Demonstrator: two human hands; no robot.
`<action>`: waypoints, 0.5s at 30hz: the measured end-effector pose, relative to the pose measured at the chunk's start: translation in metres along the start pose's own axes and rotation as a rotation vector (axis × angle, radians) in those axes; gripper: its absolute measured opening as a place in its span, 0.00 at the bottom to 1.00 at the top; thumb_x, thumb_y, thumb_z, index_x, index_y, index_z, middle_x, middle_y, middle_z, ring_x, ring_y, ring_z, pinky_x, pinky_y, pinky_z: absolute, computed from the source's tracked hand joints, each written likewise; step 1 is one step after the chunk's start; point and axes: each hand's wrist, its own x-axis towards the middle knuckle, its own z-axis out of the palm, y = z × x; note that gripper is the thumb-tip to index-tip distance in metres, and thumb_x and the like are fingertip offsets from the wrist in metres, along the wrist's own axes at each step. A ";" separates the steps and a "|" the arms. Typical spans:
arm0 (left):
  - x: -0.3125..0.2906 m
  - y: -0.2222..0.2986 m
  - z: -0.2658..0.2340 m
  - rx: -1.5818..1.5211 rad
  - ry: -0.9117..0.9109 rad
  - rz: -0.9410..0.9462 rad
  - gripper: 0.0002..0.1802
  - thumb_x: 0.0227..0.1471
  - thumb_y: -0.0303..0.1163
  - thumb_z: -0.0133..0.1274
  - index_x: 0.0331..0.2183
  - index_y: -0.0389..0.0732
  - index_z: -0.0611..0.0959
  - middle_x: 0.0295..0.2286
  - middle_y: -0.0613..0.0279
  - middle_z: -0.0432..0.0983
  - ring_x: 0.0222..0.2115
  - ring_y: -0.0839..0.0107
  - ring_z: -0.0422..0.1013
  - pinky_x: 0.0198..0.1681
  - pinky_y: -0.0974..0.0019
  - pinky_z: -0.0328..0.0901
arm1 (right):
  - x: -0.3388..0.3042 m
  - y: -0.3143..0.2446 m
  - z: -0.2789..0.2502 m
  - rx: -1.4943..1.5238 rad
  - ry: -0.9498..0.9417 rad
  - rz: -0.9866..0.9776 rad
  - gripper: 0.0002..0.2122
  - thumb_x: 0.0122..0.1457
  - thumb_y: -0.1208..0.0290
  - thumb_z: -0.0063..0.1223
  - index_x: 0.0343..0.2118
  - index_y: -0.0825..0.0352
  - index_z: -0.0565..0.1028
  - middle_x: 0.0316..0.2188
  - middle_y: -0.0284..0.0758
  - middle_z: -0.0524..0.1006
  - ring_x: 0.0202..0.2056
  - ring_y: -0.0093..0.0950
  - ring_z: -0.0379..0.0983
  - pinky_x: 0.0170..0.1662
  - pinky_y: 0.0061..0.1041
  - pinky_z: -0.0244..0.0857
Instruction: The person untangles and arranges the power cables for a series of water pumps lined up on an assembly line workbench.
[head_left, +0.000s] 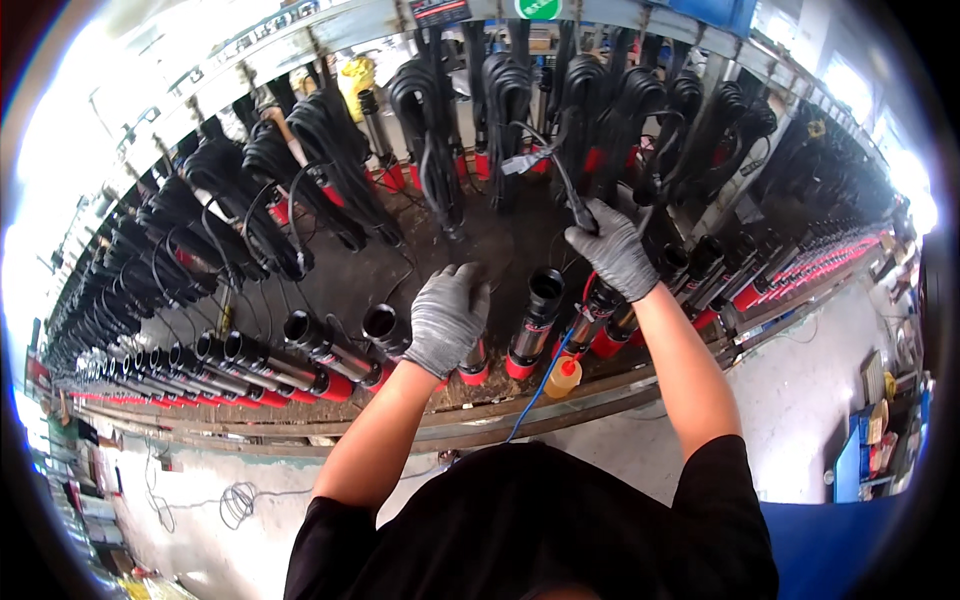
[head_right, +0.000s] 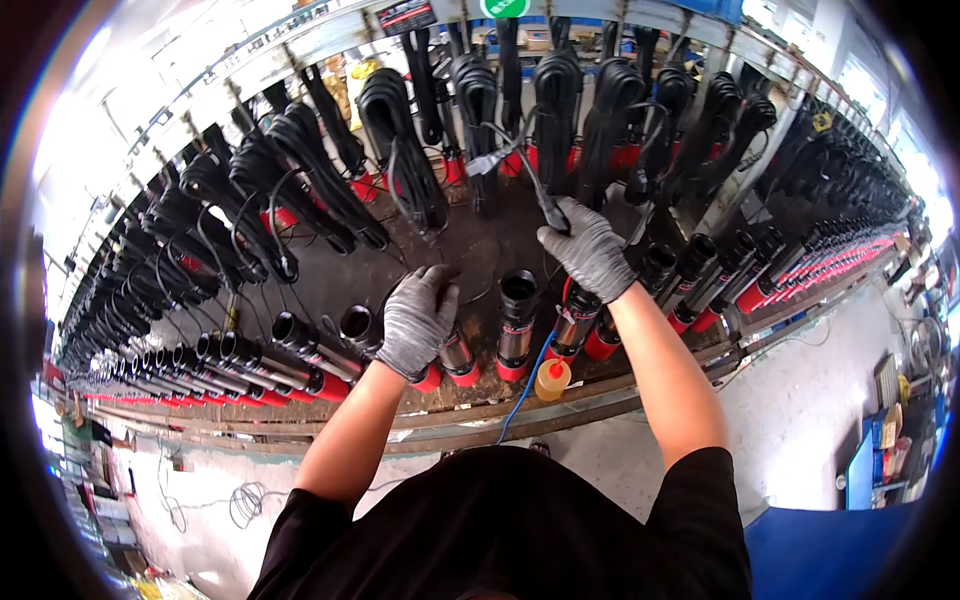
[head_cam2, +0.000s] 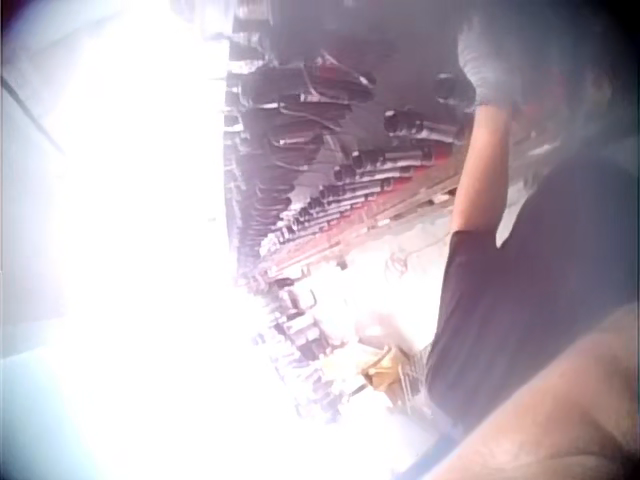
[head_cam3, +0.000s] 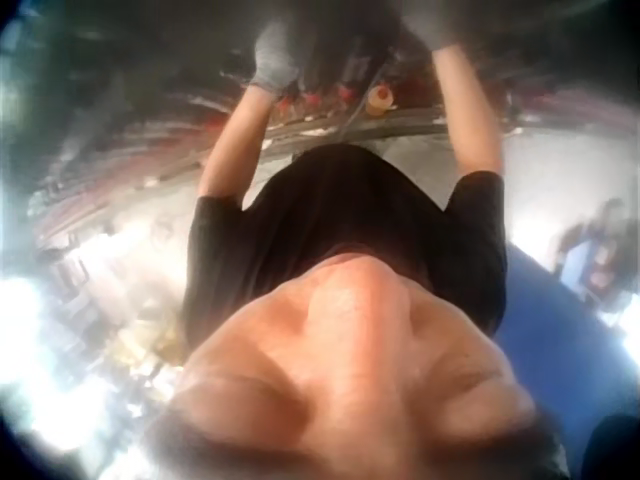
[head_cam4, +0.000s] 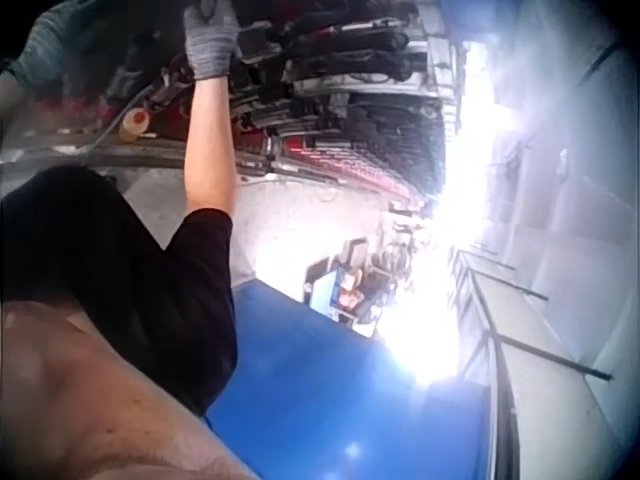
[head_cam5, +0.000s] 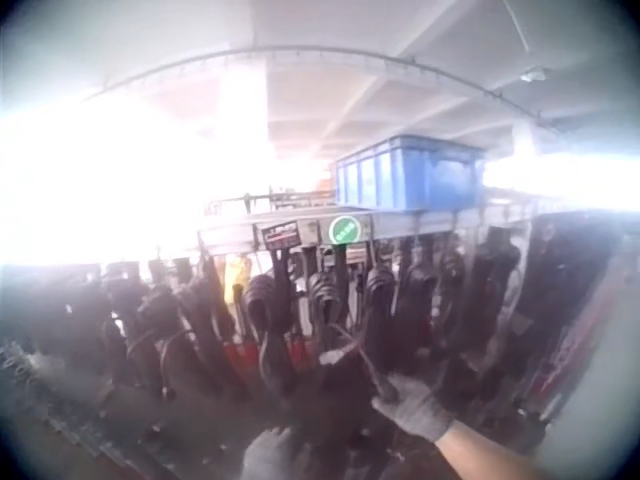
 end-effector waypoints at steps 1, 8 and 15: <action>0.001 0.002 0.004 -0.039 -0.011 -0.005 0.12 0.54 0.30 0.55 0.41 0.39 0.83 0.36 0.47 0.80 0.38 0.45 0.75 0.43 0.48 0.69 | -0.002 0.000 -0.003 -0.062 -0.016 0.046 0.16 0.58 0.71 0.63 0.47 0.70 0.76 0.33 0.38 0.76 0.36 0.26 0.71 0.46 0.27 0.68; -0.002 -0.003 0.015 -0.138 0.130 0.093 0.09 0.54 0.31 0.55 0.37 0.39 0.84 0.32 0.48 0.79 0.35 0.46 0.75 0.40 0.49 0.69 | -0.003 0.004 -0.004 0.029 0.003 0.006 0.22 0.63 0.62 0.58 0.56 0.70 0.72 0.50 0.46 0.76 0.53 0.35 0.72 0.59 0.32 0.62; -0.003 -0.011 0.021 -0.126 0.141 0.130 0.10 0.59 0.27 0.51 0.40 0.36 0.84 0.32 0.52 0.81 0.32 0.56 0.77 0.39 0.60 0.70 | 0.008 -0.013 -0.002 0.529 0.095 0.050 0.25 0.60 0.78 0.55 0.62 0.68 0.69 0.55 0.43 0.76 0.55 0.30 0.73 0.59 0.26 0.63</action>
